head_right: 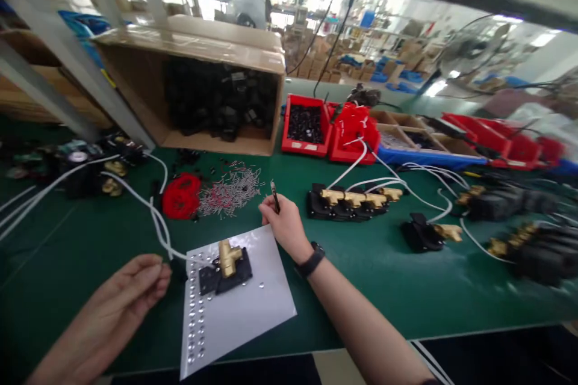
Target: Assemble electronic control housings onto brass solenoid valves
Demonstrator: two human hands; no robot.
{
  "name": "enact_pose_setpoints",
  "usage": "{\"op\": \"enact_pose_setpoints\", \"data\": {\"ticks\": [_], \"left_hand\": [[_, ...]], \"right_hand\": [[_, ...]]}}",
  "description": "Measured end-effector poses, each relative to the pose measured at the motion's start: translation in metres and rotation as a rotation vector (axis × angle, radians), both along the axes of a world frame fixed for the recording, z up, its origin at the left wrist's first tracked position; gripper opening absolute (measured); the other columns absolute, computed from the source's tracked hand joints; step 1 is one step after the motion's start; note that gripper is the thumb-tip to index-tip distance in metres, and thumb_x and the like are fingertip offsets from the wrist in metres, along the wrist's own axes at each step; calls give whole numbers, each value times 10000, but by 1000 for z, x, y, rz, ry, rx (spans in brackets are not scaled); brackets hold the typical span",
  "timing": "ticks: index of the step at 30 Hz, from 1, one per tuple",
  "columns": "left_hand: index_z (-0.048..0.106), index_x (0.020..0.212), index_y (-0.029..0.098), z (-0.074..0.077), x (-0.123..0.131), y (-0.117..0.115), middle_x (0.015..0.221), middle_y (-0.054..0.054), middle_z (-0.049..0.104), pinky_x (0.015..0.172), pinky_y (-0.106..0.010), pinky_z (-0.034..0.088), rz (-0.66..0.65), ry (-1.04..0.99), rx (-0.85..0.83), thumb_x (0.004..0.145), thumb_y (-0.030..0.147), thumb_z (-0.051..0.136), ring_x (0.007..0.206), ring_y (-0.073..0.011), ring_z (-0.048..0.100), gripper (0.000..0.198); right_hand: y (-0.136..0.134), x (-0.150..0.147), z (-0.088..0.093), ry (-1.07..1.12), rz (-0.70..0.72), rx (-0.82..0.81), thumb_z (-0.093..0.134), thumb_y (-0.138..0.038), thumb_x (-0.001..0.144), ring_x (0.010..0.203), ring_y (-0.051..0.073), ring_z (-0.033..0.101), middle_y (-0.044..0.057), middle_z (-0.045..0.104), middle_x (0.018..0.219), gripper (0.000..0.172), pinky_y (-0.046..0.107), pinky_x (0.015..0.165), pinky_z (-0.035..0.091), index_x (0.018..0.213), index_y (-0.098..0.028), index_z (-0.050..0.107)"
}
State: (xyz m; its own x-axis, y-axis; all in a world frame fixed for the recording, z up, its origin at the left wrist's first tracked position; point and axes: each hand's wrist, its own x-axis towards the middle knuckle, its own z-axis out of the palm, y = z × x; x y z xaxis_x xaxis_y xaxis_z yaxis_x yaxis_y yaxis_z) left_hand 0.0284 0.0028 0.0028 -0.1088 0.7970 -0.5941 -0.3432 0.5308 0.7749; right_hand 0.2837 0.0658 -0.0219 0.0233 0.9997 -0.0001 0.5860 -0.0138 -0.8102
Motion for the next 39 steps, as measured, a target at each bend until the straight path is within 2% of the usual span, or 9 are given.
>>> {"op": "enact_pose_setpoints", "data": {"ticks": [5,8,12,17,22,24,28,33,39], "left_hand": [[668,791,119,-30,16,-17,675,-41,659,596,-188,471,-37,-49,96,558,287,802,618,-109,563,317],[680,789,99,-30,17,-8,710,-59,671,628,-195,471,-73,-89,112,531,258,815,650,-116,574,332],[667,782,99,-22,13,-2,667,-38,649,570,-172,455,-66,-152,106,541,257,820,590,-90,543,326],[610,676,113,-24,15,0,554,24,540,462,-137,389,-68,-281,140,626,308,783,499,-55,454,265],[635,758,94,-29,20,8,681,-29,616,529,-138,461,22,-366,106,705,160,712,575,-70,542,115],[639,776,82,-29,19,11,768,-73,651,549,-131,484,76,-372,66,777,80,608,613,-76,581,30],[632,798,93,-32,16,17,732,-60,640,495,-112,474,166,-400,44,805,6,511,562,-63,572,149],[616,806,105,-34,19,18,524,51,471,342,-96,267,25,-396,135,784,158,619,375,-12,351,57],[599,1038,93,-27,27,24,579,26,552,516,-151,402,-162,-267,138,732,219,667,505,-58,481,338]], "right_hand": [[-41,-16,-5,405,124,-186,506,-256,814,502,101,455,-16,585,646,185,211,474,329,958,-153,559],[-42,-19,-14,403,83,-180,552,-280,783,515,98,441,-11,564,640,133,212,473,313,811,-154,586],[-40,-21,-20,434,54,-219,573,-291,768,464,87,386,-43,493,590,128,206,439,289,801,-167,577],[-50,-25,-15,291,92,-163,544,-217,769,666,146,550,25,625,748,89,246,596,416,787,-157,607],[-59,-23,-11,121,101,-39,493,-148,780,770,178,592,40,671,832,146,290,706,430,814,-178,632],[-59,-21,-11,93,71,-30,509,-174,784,738,177,581,35,667,797,132,289,685,424,796,-182,640],[-54,-15,-13,232,-5,-176,570,-245,747,529,122,469,-4,580,620,107,237,502,352,765,-159,632],[-54,-15,-18,277,-31,-200,590,-236,723,504,103,433,-9,574,616,107,226,477,323,765,-149,638],[-59,-18,-21,244,-105,-127,580,-272,759,566,132,506,19,633,691,134,249,541,393,779,-156,645]]}}
